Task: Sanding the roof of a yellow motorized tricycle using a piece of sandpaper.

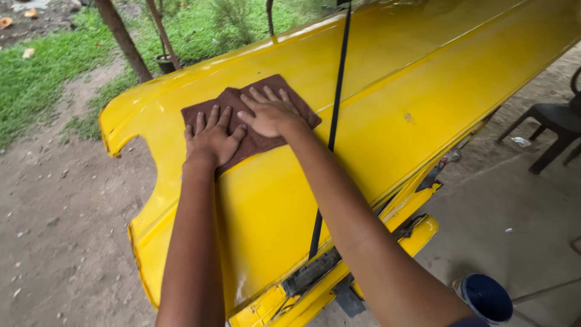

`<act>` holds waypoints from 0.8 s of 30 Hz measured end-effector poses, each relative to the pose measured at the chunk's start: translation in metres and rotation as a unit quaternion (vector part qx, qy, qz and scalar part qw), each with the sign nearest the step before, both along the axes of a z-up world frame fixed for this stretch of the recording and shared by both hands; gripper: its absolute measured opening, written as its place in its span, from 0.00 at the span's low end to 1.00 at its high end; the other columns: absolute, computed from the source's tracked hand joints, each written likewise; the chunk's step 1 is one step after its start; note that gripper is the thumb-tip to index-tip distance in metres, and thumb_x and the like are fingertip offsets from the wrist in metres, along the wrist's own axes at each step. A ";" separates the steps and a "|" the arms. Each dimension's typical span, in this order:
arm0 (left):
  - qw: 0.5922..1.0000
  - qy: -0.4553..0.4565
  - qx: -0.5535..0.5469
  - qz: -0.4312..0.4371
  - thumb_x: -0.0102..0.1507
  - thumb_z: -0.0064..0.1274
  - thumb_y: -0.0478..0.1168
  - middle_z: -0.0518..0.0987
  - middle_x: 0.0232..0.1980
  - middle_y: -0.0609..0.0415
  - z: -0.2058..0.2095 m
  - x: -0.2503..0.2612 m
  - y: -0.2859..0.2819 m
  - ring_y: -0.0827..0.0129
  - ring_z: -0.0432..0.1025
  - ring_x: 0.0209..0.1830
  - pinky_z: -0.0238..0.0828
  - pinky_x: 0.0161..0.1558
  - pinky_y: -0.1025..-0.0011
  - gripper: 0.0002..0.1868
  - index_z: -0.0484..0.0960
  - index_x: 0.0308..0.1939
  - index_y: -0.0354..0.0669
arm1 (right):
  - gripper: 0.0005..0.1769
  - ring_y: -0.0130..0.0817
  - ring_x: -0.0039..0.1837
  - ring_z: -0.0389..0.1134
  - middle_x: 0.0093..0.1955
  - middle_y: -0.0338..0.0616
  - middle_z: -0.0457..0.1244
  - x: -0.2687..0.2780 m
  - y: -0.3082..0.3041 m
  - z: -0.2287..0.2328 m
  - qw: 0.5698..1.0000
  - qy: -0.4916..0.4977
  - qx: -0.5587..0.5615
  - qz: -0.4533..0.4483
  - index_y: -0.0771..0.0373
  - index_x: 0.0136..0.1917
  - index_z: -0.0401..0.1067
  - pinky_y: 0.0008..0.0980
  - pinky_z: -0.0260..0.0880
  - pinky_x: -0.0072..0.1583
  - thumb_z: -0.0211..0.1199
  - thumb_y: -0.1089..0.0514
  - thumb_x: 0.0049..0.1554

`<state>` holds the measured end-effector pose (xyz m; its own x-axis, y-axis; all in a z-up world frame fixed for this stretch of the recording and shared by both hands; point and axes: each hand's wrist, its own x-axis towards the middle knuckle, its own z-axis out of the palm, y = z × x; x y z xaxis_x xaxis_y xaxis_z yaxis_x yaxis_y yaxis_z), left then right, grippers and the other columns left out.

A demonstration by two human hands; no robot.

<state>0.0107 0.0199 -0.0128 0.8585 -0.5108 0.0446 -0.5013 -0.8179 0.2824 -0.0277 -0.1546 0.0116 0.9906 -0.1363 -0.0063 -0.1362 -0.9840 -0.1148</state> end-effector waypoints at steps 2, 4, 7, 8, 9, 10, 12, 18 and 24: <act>1.000 -0.005 -0.001 0.002 0.64 0.34 0.71 0.42 0.86 0.61 0.000 -0.004 0.000 0.54 0.36 0.85 0.28 0.78 0.45 0.42 0.49 0.81 0.67 | 0.41 0.43 0.87 0.30 0.88 0.35 0.33 -0.004 -0.003 -0.002 1.000 -0.006 -0.001 0.002 0.44 0.85 0.41 0.53 0.26 0.82 0.34 0.29 0.64; 1.000 -0.007 0.001 0.007 0.65 0.34 0.71 0.43 0.86 0.61 0.002 -0.014 0.004 0.53 0.35 0.85 0.27 0.78 0.45 0.43 0.50 0.81 0.67 | 0.41 0.43 0.87 0.31 0.88 0.35 0.33 -0.013 -0.001 -0.004 1.000 -0.010 0.000 0.005 0.44 0.84 0.42 0.53 0.26 0.81 0.34 0.29 0.64; 1.000 0.008 -0.012 0.019 0.64 0.35 0.71 0.42 0.86 0.62 0.006 -0.030 0.018 0.53 0.34 0.85 0.27 0.78 0.45 0.42 0.50 0.81 0.69 | 0.40 0.43 0.87 0.32 0.88 0.38 0.35 -0.027 0.011 -0.004 0.999 -0.029 -0.010 0.019 0.45 0.84 0.44 0.55 0.27 0.81 0.35 0.29 0.65; 1.000 0.012 -0.016 0.013 0.64 0.35 0.70 0.42 0.86 0.62 0.006 -0.035 0.020 0.54 0.34 0.85 0.26 0.78 0.45 0.42 0.50 0.81 0.68 | 0.40 0.43 0.87 0.32 0.88 0.37 0.34 -0.034 0.014 -0.003 1.000 -0.027 -0.010 0.003 0.44 0.84 0.44 0.54 0.27 0.81 0.35 0.29 0.65; 1.000 0.017 -0.021 0.005 0.64 0.35 0.70 0.42 0.86 0.62 0.003 -0.042 0.023 0.54 0.35 0.85 0.26 0.78 0.45 0.42 0.50 0.81 0.68 | 0.40 0.43 0.86 0.32 0.87 0.36 0.34 -0.044 0.018 -0.003 1.000 -0.024 -0.010 -0.015 0.43 0.84 0.44 0.53 0.27 0.81 0.35 0.29 0.64; 1.000 0.019 -0.021 0.008 0.64 0.35 0.70 0.42 0.86 0.62 0.001 -0.049 0.028 0.54 0.35 0.85 0.26 0.78 0.45 0.42 0.50 0.81 0.68 | 0.40 0.43 0.86 0.32 0.87 0.36 0.34 -0.051 0.023 -0.004 1.000 -0.023 -0.011 -0.011 0.43 0.84 0.44 0.53 0.27 0.81 0.35 0.29 0.64; 0.999 0.003 -0.046 0.002 0.65 0.34 0.70 0.44 0.86 0.61 0.000 -0.061 0.035 0.55 0.36 0.85 0.27 0.79 0.45 0.41 0.52 0.81 0.67 | 0.38 0.42 0.87 0.33 0.87 0.34 0.36 -0.062 0.029 -0.005 0.999 -0.033 -0.005 -0.026 0.42 0.84 0.45 0.53 0.28 0.81 0.36 0.30 0.65; 0.997 -0.029 -0.066 0.008 0.66 0.34 0.68 0.46 0.86 0.59 -0.013 -0.103 0.060 0.53 0.37 0.86 0.28 0.78 0.44 0.39 0.54 0.80 0.67 | 0.37 0.41 0.87 0.34 0.87 0.33 0.36 -0.104 0.052 -0.017 0.998 -0.056 -0.009 -0.037 0.41 0.84 0.46 0.53 0.28 0.82 0.36 0.31 0.65; 0.994 -0.076 -0.075 -0.008 0.67 0.34 0.67 0.44 0.85 0.55 -0.028 -0.151 0.082 0.50 0.36 0.85 0.29 0.78 0.41 0.40 0.51 0.81 0.64 | 0.37 0.45 0.86 0.35 0.87 0.38 0.38 -0.157 0.078 -0.041 0.989 -0.145 -0.013 -0.031 0.44 0.84 0.46 0.54 0.29 0.81 0.39 0.33 0.66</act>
<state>-0.1400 0.1015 -0.0405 0.8280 -0.5020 0.2501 -0.5600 -0.7642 0.3201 -0.1846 -0.0769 -0.0298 0.9401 -0.1934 0.2807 -0.1613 -0.9778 -0.1334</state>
